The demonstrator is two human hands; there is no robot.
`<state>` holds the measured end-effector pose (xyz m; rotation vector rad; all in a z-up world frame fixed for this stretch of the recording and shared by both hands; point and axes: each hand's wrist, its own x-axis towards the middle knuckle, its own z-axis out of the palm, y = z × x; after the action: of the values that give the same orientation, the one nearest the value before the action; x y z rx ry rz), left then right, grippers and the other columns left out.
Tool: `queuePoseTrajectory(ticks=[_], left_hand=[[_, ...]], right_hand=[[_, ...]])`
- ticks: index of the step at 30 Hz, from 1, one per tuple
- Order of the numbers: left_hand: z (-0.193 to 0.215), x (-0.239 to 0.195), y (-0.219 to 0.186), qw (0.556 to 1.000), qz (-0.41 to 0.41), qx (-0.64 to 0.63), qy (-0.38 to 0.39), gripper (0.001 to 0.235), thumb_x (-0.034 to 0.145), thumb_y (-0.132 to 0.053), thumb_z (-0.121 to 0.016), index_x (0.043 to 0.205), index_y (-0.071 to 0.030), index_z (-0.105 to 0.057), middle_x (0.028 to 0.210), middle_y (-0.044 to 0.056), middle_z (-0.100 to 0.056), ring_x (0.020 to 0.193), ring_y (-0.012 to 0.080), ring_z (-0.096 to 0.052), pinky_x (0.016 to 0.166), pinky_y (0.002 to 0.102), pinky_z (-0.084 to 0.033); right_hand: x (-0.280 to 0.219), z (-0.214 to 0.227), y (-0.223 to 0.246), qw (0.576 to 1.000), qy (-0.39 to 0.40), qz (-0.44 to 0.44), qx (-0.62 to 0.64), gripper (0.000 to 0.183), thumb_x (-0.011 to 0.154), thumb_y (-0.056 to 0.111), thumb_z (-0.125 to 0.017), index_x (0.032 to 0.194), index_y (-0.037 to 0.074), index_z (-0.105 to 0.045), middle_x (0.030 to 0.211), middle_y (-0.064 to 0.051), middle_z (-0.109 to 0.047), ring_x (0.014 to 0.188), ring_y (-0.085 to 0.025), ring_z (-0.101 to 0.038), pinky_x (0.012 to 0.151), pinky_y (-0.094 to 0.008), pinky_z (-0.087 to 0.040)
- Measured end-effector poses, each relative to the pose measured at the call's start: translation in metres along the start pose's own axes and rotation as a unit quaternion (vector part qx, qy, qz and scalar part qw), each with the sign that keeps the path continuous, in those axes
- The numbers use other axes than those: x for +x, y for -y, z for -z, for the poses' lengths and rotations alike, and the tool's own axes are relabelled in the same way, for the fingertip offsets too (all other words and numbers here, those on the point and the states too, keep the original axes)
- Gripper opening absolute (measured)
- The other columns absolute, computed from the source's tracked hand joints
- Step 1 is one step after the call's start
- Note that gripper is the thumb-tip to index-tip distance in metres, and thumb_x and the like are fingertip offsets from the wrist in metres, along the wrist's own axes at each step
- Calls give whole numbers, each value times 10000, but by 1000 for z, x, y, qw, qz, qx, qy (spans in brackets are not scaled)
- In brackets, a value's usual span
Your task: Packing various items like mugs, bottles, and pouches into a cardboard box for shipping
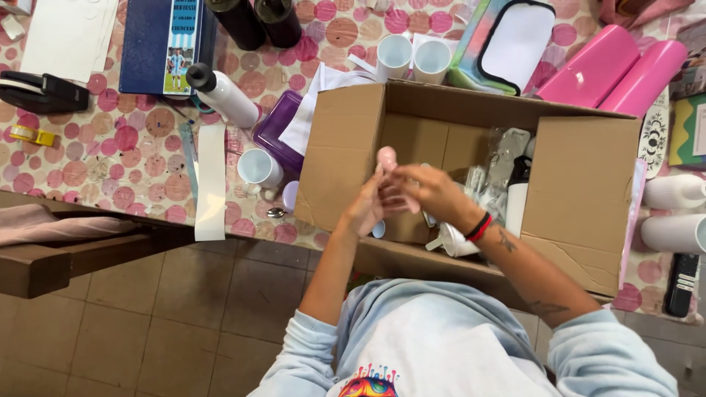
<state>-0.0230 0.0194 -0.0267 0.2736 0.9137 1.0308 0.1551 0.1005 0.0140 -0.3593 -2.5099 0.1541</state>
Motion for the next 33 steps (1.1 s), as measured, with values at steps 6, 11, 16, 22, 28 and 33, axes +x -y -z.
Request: queuePoseTrajectory(ticks=[6,11,16,22,28,33], left_hand=[[32,31,19,988,-119,-74,-59,248,1023,-191,-656,1230,-56,-636,907,56,-734,772,145,-744,658,267,-639],[13,15,2,997,-70,-33,-18,392,1059,-286,-604,1338,-10,-599,880,18,-648,665,44,-517,517,131,-416],[23,28,8,996,-32,-76,20,633,1078,-586,-417,1410,-74,-586,1257,89,-699,888,72,-557,676,182,-456],[32,38,15,982,-143,-70,-99,417,972,-83,-740,1361,-2,-615,1170,113,-715,942,146,-651,767,262,-570],[21,28,0,976,-134,-148,-88,318,999,-124,-695,1278,-14,-589,1102,169,-719,953,327,-763,827,443,-661],[11,16,-15,974,-161,-140,-75,338,1008,-96,-653,1298,-57,-483,1238,227,-690,1035,380,-741,871,471,-647]], right_hand=[[-22,6,-7,963,-164,-212,27,186,938,-5,-603,1017,114,-722,994,-16,-696,868,-243,-708,790,-327,-572],[-74,-57,-52,807,239,-539,23,357,753,332,-797,1027,108,-749,956,-173,-761,944,-409,-744,765,-522,-600],[-47,-56,-35,763,290,-573,67,461,598,327,-942,858,-7,-760,846,-288,-743,849,-497,-745,651,-557,-596],[-50,-70,-20,771,289,-566,38,615,592,284,-950,1020,-6,-617,955,-303,-720,946,-526,-722,772,-599,-607],[-57,-79,-20,747,268,-596,124,327,647,255,-906,831,15,-782,902,-302,-746,946,-524,-723,743,-560,-576],[-56,-79,-15,740,298,-590,121,324,727,319,-862,961,101,-815,986,-254,-768,1015,-481,-725,845,-536,-592]])
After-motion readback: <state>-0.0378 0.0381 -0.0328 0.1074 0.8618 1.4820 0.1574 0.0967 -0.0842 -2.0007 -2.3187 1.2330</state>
